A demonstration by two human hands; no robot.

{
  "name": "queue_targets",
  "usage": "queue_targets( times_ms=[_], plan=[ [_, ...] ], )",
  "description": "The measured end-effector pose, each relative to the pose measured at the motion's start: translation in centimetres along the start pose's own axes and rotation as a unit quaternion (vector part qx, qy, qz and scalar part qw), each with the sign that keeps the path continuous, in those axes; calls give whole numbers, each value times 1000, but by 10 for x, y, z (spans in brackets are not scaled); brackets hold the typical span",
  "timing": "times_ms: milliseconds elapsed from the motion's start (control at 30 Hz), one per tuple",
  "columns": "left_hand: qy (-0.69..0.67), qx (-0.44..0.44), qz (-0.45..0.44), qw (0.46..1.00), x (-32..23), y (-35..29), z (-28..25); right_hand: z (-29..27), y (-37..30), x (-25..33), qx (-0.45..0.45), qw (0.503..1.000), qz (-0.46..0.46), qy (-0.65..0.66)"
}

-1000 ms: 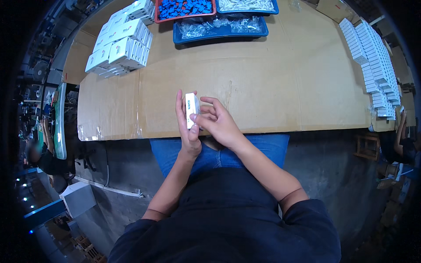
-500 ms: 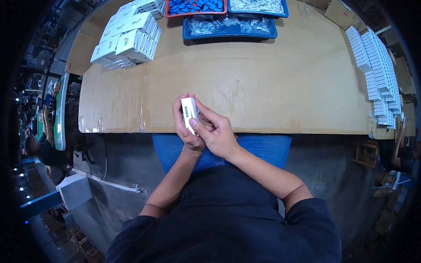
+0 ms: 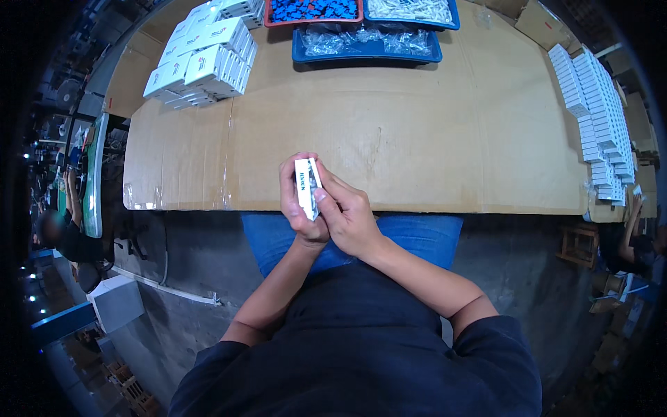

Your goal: The recorder is packaging electronic components into small white boxes at a factory workbench.

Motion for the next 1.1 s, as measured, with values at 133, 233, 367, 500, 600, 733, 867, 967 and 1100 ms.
queue_targets(
  times_ms=[133, 233, 367, 500, 600, 733, 867, 967, 1100],
  plan=[
    [-10, 69, -80, 994, 12, -1, 4, -7, 8, -20, -26, 998, 57, 1],
    [9, 133, -61, 989, 20, 0, 2, -18, 8, -30, -17, 976, 195, 93],
    [-38, 140, -184, 972, 33, -8, 2, -34, 11, -34, 12, 984, 172, -43],
    [-192, 110, -407, 886, 42, -23, 6, -37, 22, -1, 27, 959, -124, -253],
    [-260, 125, -522, 803, 20, -31, 25, -42, 25, 3, 75, 928, -222, -288],
    [-290, 88, -555, 775, 17, -41, 33, -43, 26, 0, 90, 921, -266, -271],
    [-290, 69, -561, 772, 18, -46, 33, -44, 22, -11, 83, 918, -284, -265],
    [-287, 79, -560, 773, 18, -47, 32, -44, 19, -11, 64, 913, -316, -252],
    [-276, 97, -562, 774, 18, -48, 30, -44, 16, -11, 42, 912, -340, -225]
  ],
)
Point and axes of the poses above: each hand's wrist, its own y-axis towards the middle knuckle, its own z-axis out of the palm, x = y × z, the point moved 6 cm from there along y, towards the middle knuckle, and after that the axes turned 6 degrees about -x, right-handed, at the moved point
